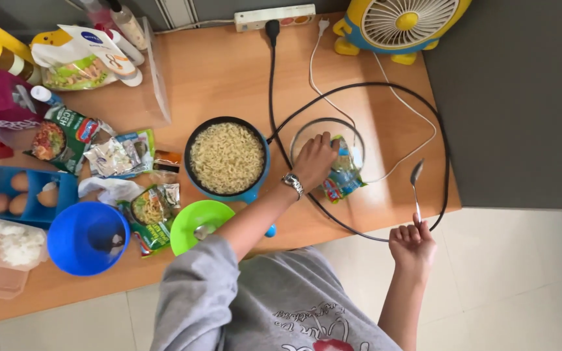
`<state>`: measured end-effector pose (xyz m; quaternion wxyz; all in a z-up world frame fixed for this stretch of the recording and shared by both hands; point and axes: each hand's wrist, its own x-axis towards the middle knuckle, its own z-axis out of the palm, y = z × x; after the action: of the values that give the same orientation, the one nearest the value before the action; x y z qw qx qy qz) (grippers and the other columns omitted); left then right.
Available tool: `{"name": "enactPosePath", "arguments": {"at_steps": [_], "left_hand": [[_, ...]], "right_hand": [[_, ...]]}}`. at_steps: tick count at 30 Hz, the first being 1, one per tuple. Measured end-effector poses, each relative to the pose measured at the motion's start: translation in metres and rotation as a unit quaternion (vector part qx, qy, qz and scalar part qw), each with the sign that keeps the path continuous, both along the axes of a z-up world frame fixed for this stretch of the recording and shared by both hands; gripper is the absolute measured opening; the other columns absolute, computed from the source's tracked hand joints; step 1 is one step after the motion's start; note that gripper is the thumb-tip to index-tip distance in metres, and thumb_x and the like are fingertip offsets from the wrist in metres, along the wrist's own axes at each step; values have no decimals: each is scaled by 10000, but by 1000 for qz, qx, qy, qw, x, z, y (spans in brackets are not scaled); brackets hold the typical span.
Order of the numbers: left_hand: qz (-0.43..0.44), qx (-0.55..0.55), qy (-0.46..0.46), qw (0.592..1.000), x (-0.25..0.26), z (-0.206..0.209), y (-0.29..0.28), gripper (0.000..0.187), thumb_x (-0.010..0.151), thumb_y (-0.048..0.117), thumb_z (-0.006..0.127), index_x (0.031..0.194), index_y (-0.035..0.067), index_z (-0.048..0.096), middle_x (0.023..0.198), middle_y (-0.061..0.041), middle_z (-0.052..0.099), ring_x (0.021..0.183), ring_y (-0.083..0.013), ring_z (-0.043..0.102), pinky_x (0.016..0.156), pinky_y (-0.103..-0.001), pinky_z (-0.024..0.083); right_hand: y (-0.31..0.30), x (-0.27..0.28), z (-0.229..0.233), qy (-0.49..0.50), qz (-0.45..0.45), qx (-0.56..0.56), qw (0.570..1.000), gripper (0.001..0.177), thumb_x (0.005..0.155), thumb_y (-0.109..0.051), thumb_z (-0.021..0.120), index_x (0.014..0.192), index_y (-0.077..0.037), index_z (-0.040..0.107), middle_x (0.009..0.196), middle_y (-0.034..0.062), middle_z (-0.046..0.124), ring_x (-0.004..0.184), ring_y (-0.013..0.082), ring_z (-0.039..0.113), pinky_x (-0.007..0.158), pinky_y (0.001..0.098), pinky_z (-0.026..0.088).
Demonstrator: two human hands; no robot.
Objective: Preparing instant noodles by stirring, adding seasoning from packets, and cracking eggs into a small electric pot.
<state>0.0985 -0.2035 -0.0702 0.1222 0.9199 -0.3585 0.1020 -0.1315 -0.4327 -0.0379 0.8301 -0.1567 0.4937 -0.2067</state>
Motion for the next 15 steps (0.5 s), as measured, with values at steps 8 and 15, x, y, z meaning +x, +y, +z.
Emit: {"name": "enactPosePath", "arguments": {"at_steps": [8,15], "left_hand": [[-1,5,-125,992,9,0,-6,123,772,78,806,826,50,700,796,-112,599,692,-241,652,680,-356,551],[8,-7,-113,994,20,-67,-16,159,701,69,788,847,88,728,810,-83,642,712,-246,683,675,-378,552]], "right_hand": [[-11,-7,0,17,7,-12,1000,272,1084,-291,531,1143,-92,707,617,-99,297,589,88,288,609,265,294],[10,14,-13,17,143,-25,989,271,1073,-246,535,1139,-51,711,656,-90,272,601,82,290,617,244,294]]}}
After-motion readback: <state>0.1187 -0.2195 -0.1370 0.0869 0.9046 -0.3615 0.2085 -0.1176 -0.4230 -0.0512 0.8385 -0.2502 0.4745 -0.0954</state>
